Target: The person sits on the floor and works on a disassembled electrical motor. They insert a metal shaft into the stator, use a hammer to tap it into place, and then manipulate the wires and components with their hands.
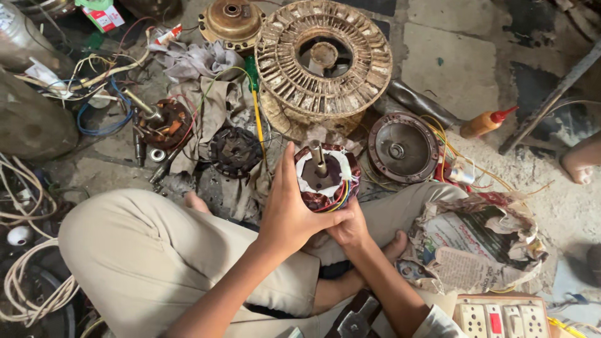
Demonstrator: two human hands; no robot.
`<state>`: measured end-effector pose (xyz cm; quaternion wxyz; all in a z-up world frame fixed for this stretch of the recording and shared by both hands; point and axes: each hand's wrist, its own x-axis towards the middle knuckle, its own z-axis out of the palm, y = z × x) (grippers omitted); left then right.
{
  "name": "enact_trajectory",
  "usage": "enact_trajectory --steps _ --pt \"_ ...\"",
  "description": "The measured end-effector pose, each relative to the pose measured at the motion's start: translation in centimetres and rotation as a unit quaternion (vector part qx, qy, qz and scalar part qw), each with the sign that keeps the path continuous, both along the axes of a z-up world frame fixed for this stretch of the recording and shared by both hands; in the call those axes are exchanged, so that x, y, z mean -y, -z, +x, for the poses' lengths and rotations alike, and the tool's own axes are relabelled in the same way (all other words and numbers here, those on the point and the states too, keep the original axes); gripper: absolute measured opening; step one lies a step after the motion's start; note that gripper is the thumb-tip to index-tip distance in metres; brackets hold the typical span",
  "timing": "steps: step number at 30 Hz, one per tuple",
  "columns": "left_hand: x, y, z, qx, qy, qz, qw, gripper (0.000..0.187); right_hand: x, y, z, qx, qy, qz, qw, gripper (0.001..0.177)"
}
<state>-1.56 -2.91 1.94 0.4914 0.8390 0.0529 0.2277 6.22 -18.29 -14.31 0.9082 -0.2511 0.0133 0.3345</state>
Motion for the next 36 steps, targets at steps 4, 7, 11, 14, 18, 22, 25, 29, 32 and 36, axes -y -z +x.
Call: enact_trajectory --steps 4,7,11,14,18,22,25,29,32,36 --pt "-0.3 0.2 0.0 0.047 0.025 -0.025 0.998 0.119 -0.3 -0.2 -0.3 -0.02 0.0 0.023 1.0 0.049" --pt "-0.6 0.1 -0.3 0.098 0.042 -0.029 0.994 0.11 -0.4 -1.6 -0.8 -0.035 -0.013 0.01 0.999 0.048" --pt "-0.7 0.1 -0.5 0.127 0.062 -0.054 0.988 0.1 0.1 -2.9 -1.0 -0.061 -0.009 -0.006 0.998 0.046" --pt "-0.4 -0.1 -0.6 0.141 0.051 -0.042 0.988 0.093 0.0 -3.0 -0.9 -0.054 0.003 -0.032 0.998 0.041" --pt "-0.6 -0.2 -0.6 0.145 0.066 -0.042 0.986 0.094 0.1 -3.2 -1.1 -0.042 0.021 -0.06 0.997 0.038" --pt "-0.6 0.0 -0.7 0.146 0.064 -0.049 0.986 0.093 -0.1 -3.4 -0.9 -0.064 0.018 -0.052 0.996 0.037" --pt "-0.7 0.1 -0.7 0.137 0.062 -0.044 0.988 0.093 -0.1 -3.2 -0.9 -0.071 0.015 -0.041 0.997 0.036" --pt "-0.6 0.3 -0.8 0.126 0.055 -0.035 0.99 0.093 -0.1 -3.1 -1.2 -0.073 0.017 -0.027 0.997 0.036" --pt "-0.9 0.3 -0.8 0.139 0.066 -0.049 0.987 0.092 -0.1 -3.6 -1.2 -0.076 0.02 -0.004 0.997 0.038" --pt "-1.2 0.1 -0.7 0.142 0.053 -0.056 0.987 0.092 -0.3 -3.6 -1.5 -0.08 0.015 -0.003 0.997 0.043"
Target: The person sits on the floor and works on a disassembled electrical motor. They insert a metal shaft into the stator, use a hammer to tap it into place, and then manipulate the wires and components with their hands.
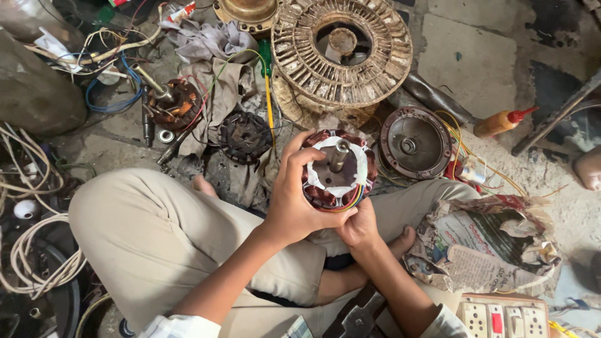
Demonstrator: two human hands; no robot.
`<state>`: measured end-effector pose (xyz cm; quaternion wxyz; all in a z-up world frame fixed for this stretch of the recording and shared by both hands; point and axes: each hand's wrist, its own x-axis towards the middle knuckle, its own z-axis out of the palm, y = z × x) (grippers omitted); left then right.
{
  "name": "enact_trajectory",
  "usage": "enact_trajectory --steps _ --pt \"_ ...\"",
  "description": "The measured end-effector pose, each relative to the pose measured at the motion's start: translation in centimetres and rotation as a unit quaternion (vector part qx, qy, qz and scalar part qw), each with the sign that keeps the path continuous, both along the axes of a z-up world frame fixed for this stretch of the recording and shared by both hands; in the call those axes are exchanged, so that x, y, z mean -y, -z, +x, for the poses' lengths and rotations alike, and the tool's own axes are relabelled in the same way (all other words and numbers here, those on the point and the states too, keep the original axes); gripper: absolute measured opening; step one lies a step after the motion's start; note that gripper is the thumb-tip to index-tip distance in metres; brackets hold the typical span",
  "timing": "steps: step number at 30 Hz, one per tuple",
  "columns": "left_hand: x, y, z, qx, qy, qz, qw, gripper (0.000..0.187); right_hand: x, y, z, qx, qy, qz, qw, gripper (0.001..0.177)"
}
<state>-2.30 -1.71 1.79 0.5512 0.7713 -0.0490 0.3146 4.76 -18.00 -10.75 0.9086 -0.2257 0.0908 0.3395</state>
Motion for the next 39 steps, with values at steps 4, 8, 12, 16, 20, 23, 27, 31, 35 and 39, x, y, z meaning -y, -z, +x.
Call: enact_trajectory --steps 4,8,12,16,20,23,27,31,35,39 --pt "0.1 -0.1 0.0 -0.002 0.0 0.004 1.0 0.091 0.0 1.3 -0.2 0.0 -0.003 0.023 1.0 0.043" --pt "0.5 -0.1 -0.1 -0.006 0.008 0.002 1.0 0.091 0.7 1.5 -0.6 0.055 0.0 -0.02 0.998 0.041" --pt "0.5 0.2 -0.4 -0.026 0.015 0.003 1.0 0.089 0.3 0.9 -0.9 0.044 0.021 -0.044 0.998 0.042" --pt "0.5 0.2 -0.3 -0.026 0.009 0.001 1.0 0.089 0.0 -0.3 -0.8 0.076 0.028 -0.065 0.995 0.042" --pt "0.4 0.1 -0.3 -0.036 0.017 -0.011 0.999 0.089 -0.2 -1.8 -0.7 0.105 0.06 -0.09 0.988 0.042" --pt "0.5 0.1 -0.4 -0.055 0.016 -0.018 0.998 0.086 -0.7 -2.6 -0.8 0.115 0.084 -0.108 0.984 0.041" --pt "0.5 0.5 -0.5 -0.043 0.014 -0.014 0.999 0.085 -0.9 -3.4 -1.1 0.164 0.103 -0.148 0.97 0.037" --pt "0.3 0.9 -0.4 -0.055 0.007 -0.037 0.998 0.079 -0.5 -1.7 -0.3 0.168 0.129 -0.105 0.972 0.026" --pt "0.0 1.5 -0.4 -0.078 0.071 -0.226 0.968 0.063 1.3 -1.2 -0.1 0.302 0.088 -0.08 0.946 0.027" --pt "-0.8 1.5 -0.4 -0.187 0.172 -0.476 0.842 0.067 1.1 -3.5 0.6 0.379 0.064 -0.121 0.915 0.039"
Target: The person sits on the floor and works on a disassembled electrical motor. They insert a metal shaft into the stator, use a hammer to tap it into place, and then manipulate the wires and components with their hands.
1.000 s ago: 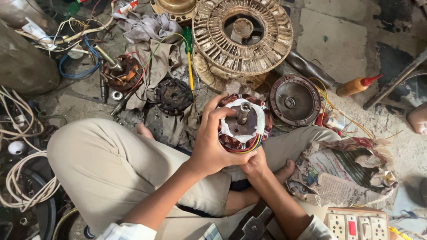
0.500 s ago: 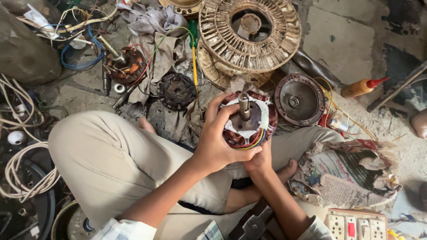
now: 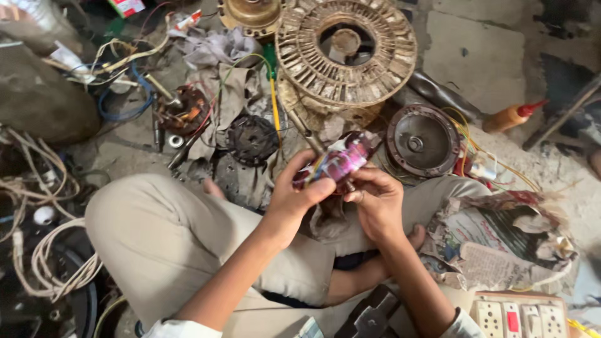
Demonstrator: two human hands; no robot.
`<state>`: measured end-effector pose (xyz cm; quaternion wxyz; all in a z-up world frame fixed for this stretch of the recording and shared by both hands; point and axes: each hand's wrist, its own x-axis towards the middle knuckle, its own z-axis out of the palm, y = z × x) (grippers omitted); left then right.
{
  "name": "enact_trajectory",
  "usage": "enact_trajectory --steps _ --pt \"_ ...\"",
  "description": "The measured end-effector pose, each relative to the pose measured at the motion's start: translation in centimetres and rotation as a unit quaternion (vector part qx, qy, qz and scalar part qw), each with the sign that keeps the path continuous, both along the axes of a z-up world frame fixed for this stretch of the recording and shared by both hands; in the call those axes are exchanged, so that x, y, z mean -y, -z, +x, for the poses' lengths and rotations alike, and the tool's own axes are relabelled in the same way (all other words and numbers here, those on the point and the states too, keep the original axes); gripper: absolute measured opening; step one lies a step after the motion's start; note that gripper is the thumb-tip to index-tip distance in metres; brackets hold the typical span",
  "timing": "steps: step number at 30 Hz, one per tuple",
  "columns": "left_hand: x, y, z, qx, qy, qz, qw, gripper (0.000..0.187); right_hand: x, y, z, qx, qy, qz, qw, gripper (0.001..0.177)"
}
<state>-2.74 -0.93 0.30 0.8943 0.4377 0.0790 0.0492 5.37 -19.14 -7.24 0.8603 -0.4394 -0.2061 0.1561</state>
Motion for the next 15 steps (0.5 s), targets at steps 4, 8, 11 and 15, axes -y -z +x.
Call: enact_trajectory --steps 4,8,11,15 --pt "-0.2 -0.1 0.3 0.041 0.056 -0.115 0.991 0.065 -0.6 -4.5 1.0 0.095 0.077 -0.105 0.987 0.086" --pt "0.2 -0.9 0.4 0.014 0.118 -0.155 0.981 0.067 -1.1 -6.9 1.8 0.093 -0.027 -0.083 0.992 0.119" --pt "0.1 -1.4 0.9 -0.025 0.13 -0.124 0.983 0.064 -0.5 -6.3 1.2 0.035 -0.021 -0.067 0.997 0.119" --pt "0.5 -1.7 1.0 -0.005 0.08 -0.029 0.996 0.063 -1.0 -6.2 0.4 -0.022 0.018 -0.015 0.999 0.117"
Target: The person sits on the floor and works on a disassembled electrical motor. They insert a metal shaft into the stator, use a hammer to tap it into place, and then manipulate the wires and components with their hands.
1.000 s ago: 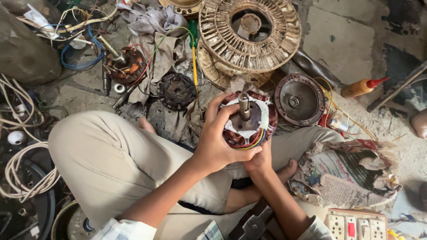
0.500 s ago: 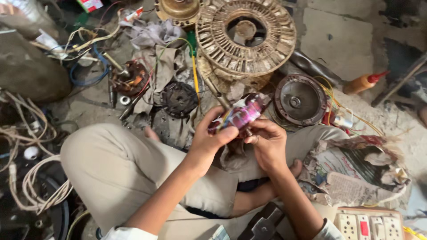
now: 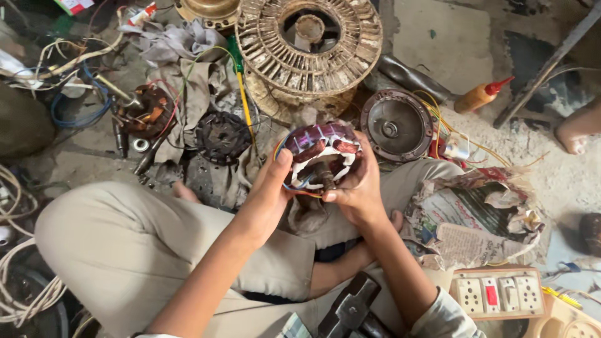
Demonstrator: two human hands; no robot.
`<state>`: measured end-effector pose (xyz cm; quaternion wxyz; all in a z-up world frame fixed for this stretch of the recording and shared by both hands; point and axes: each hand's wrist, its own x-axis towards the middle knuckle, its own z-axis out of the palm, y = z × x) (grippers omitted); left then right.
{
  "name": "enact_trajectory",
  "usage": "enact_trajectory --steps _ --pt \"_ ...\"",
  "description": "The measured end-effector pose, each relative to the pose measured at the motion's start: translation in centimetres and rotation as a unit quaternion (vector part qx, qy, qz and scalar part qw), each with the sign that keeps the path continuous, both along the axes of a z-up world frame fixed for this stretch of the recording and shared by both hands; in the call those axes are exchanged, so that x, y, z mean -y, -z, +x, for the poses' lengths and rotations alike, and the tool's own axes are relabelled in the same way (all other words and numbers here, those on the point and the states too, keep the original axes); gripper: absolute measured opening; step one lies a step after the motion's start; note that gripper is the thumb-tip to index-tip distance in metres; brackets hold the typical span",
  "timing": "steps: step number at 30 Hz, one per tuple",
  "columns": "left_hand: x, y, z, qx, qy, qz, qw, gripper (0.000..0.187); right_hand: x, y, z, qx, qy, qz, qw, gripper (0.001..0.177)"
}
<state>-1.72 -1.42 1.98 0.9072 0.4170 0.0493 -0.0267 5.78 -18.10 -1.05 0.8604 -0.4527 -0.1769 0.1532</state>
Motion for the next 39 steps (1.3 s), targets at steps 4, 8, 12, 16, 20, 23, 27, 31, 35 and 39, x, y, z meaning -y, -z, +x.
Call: enact_trajectory --steps 4,8,12,16,20,23,27,31,35,39 --pt "0.2 -0.9 -0.4 0.068 -0.07 0.117 0.988 0.054 -0.2 -0.5 -0.7 -0.009 0.011 0.022 1.0 0.105" --pt "1.6 -2.6 -1.5 0.06 -0.215 0.278 0.934 0.046 -0.3 -0.8 -1.0 -0.041 0.015 0.058 0.997 0.093" --pt "2.9 -3.8 -2.6 0.08 -0.36 0.492 0.789 0.041 -0.5 -0.7 -1.2 -0.024 0.036 0.036 0.998 0.088" --pt "3.4 -3.7 -3.1 0.039 -0.386 0.494 0.778 0.027 -0.4 -0.5 -1.6 -0.011 0.039 0.038 0.998 0.086" --pt "3.7 -2.7 -2.8 -0.048 -0.347 0.278 0.895 0.017 -0.1 -0.3 -1.3 -0.008 0.05 0.049 0.998 0.087" --pt "2.2 -2.1 -2.6 -0.019 -0.309 0.261 0.914 0.011 0.3 -0.3 -1.1 -0.006 0.049 0.049 0.998 0.089" --pt "0.5 -2.3 -1.8 -0.023 -0.286 0.151 0.946 0.024 0.6 -0.3 -0.7 -0.007 0.041 0.044 0.998 0.088" --pt "1.3 -2.7 -1.5 -0.01 -0.284 0.231 0.931 0.033 0.7 0.0 -0.4 0.008 0.053 0.021 0.998 0.09" --pt "2.0 -1.8 -0.7 -0.01 -0.287 0.221 0.932 0.032 0.9 0.0 -0.1 0.015 0.063 0.025 0.998 0.091" --pt "2.6 -0.5 -0.9 -0.092 -0.242 0.177 0.95 0.023 1.3 -0.3 0.1 0.027 0.075 0.014 0.997 0.092"
